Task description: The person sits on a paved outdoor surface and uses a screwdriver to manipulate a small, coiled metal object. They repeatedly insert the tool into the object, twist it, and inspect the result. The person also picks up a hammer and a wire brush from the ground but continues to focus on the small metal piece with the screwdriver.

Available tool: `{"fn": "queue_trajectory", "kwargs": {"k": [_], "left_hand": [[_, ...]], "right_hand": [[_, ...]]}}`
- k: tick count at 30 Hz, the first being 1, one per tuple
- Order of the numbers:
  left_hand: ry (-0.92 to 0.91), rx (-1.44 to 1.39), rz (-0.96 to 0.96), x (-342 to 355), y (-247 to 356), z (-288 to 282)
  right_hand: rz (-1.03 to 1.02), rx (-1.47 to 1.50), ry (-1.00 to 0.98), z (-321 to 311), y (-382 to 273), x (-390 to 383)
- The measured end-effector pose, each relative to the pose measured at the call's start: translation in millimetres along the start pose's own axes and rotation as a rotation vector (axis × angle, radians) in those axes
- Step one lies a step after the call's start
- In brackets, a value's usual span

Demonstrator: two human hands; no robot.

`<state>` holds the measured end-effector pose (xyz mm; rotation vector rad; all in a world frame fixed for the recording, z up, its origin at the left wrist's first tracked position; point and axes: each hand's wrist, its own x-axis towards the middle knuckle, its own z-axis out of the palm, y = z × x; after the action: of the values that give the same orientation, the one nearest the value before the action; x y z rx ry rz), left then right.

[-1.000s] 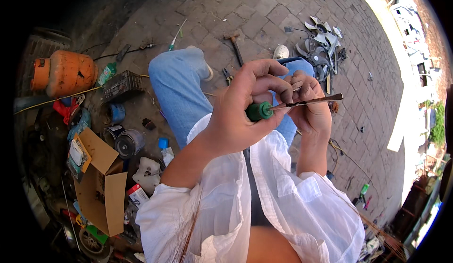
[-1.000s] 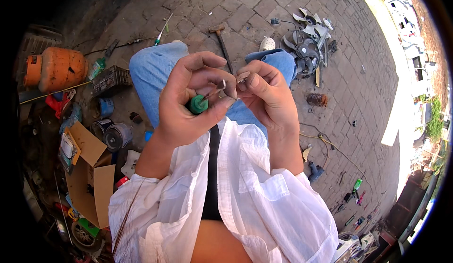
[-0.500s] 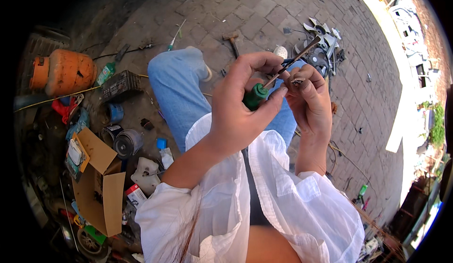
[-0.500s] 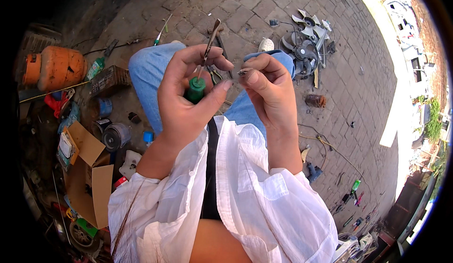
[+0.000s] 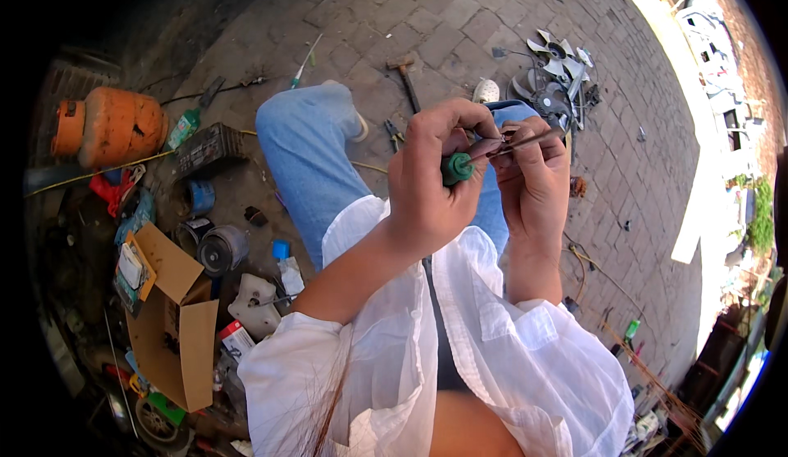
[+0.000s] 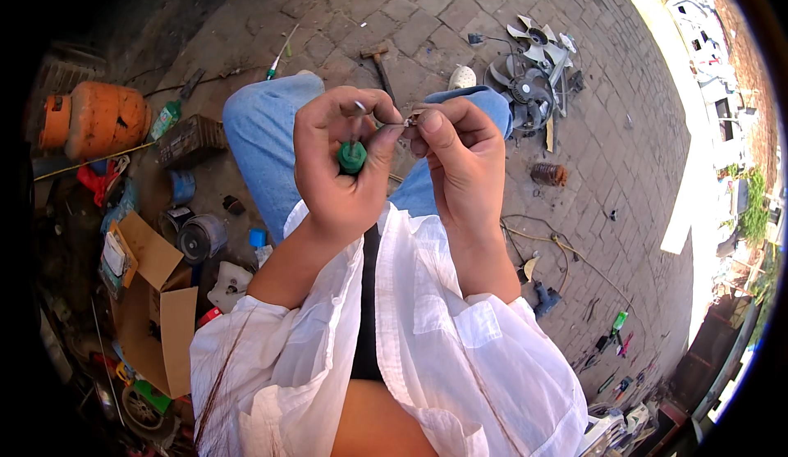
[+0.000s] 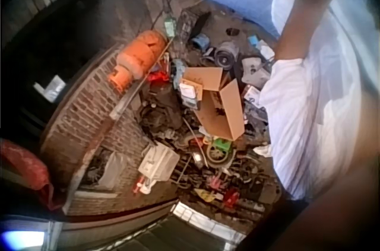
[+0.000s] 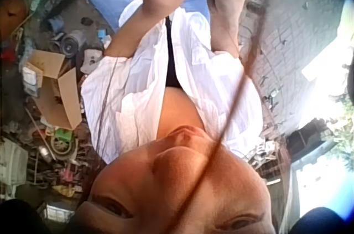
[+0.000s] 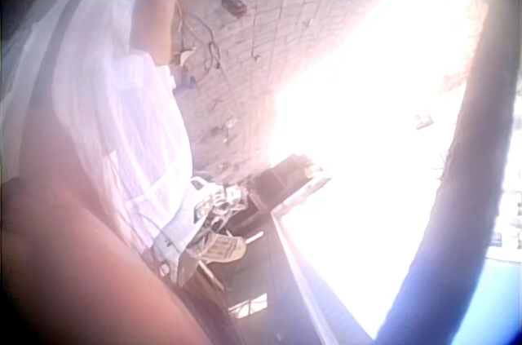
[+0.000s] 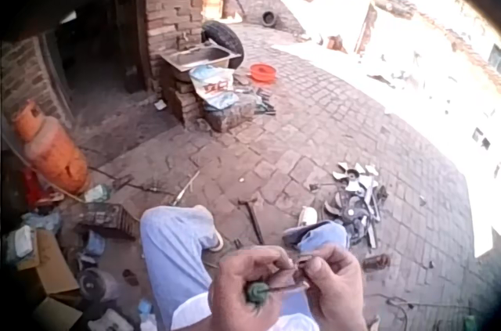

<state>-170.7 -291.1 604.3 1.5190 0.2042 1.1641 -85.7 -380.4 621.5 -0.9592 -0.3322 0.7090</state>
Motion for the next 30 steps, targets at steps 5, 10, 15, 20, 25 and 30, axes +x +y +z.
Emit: {"fn": "queue_trajectory", "kwargs": {"k": [5, 10, 15, 20, 25, 30], "left_hand": [[-0.031, -0.16, -0.255, 8.4, 12.1, -12.9], [-0.104, -0.052, -0.362, 7.2, 18.0, -10.8], [-0.138, -0.044, -0.344, 7.0, 24.5, -13.6], [-0.326, 0.045, -0.292, 4.3, 30.3, -23.1], [-0.299, -0.041, -0.461, -4.0, 33.9, -25.4], [-0.074, -0.15, -0.461, -0.6, 34.9, -15.2]], "right_hand": [[-0.087, -0.005, 0.053, -12.2, -4.6, 4.9], [-0.081, -0.002, -0.013, -10.5, -4.0, 1.3], [-0.13, -0.031, -0.037, -11.7, -5.0, 0.4], [-0.214, -0.087, -0.016, -15.3, -6.8, 1.1], [-0.218, -0.112, 0.033, -8.4, -9.9, 0.0], [-0.076, 0.027, -0.109, -11.1, -6.0, -1.7]]}}
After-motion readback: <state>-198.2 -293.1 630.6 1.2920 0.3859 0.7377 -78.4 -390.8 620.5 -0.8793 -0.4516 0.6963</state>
